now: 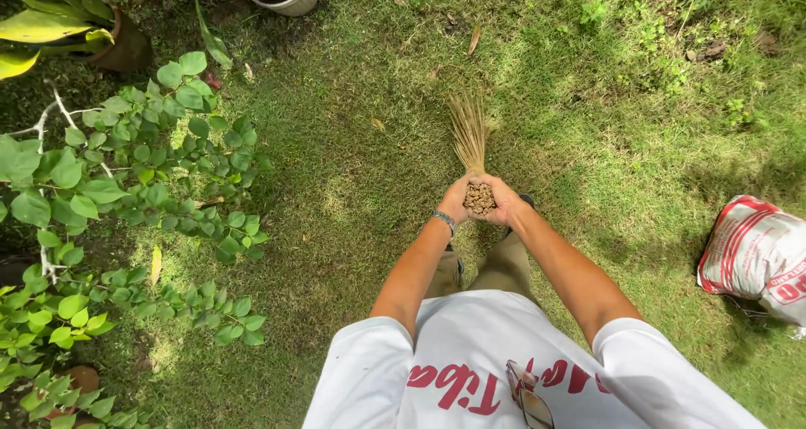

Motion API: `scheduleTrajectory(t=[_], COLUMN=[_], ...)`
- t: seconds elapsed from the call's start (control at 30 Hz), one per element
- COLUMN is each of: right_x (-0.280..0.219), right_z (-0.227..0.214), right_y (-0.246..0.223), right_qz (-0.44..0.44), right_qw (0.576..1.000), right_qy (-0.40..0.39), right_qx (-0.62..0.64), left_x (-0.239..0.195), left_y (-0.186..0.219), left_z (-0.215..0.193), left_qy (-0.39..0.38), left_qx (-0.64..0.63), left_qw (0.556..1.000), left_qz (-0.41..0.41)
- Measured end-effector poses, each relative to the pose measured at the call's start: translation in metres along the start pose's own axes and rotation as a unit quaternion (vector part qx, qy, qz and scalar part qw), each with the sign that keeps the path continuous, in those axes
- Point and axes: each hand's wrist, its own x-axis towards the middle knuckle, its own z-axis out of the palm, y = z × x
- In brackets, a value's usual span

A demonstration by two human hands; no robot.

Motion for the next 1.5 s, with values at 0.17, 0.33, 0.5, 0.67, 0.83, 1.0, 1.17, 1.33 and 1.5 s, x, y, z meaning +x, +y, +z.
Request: scheduleTrajectory(t=[0.17, 0.33, 0.5, 0.67, 0.83, 1.0, 1.17, 1.33, 1.5], right_x=[0.008, -0.061, -0.125, -0.107, -0.057, -0.006, -0.015, -0.092, -0.128], right_z=[-0.024, -0.036, -0.037, -0.044, -0.026, -0.008, -0.021, -0.015, -0.005], right_y=[0.021, 0.022, 0.002, -0.020, -0.034, -0.029, -0.013, -0.017, -0.032], right_qz=[0.048, 0.033, -0.011, -0.040, -0.056, -0.011, 0.010, -0.018, -0.060], right_qw=[0.998, 0.998, 0.997, 0.994, 0.995, 0.999, 0.997, 0.990, 0.974], right_qy=[-0.025, -0.018, 0.008, 0.037, 0.051, -0.004, -0.026, -0.019, -0.001], right_qx=[-0.033, -0.049, -0.080, -0.098, -0.060, -0.045, -0.079, -0.139, -0.217], left_x=[-0.030, -0.048, -0.070, -0.036, 0.017, 0.020, -0.025, -0.069, -0.079], left_y=[-0.027, -0.077, -0.098, -0.071, -0.030, -0.006, -0.030, -0.068, -0.073], left_z=[0.003, 0.042, 0.090, 0.096, 0.060, 0.022, 0.039, 0.090, 0.115], left_qy=[0.053, 0.141, 0.094, 0.058, 0.035, 0.031, 0.112, 0.163, 0.087], left_qx=[-0.045, -0.048, -0.055, -0.012, 0.015, -0.041, -0.040, -0.035, -0.075], left_qw=[0.996, 0.983, 0.989, 0.996, 0.999, 0.998, 0.987, 0.974, 0.986], left_qz=[0.059, 0.103, 0.104, 0.060, 0.020, 0.047, 0.109, 0.151, 0.121])
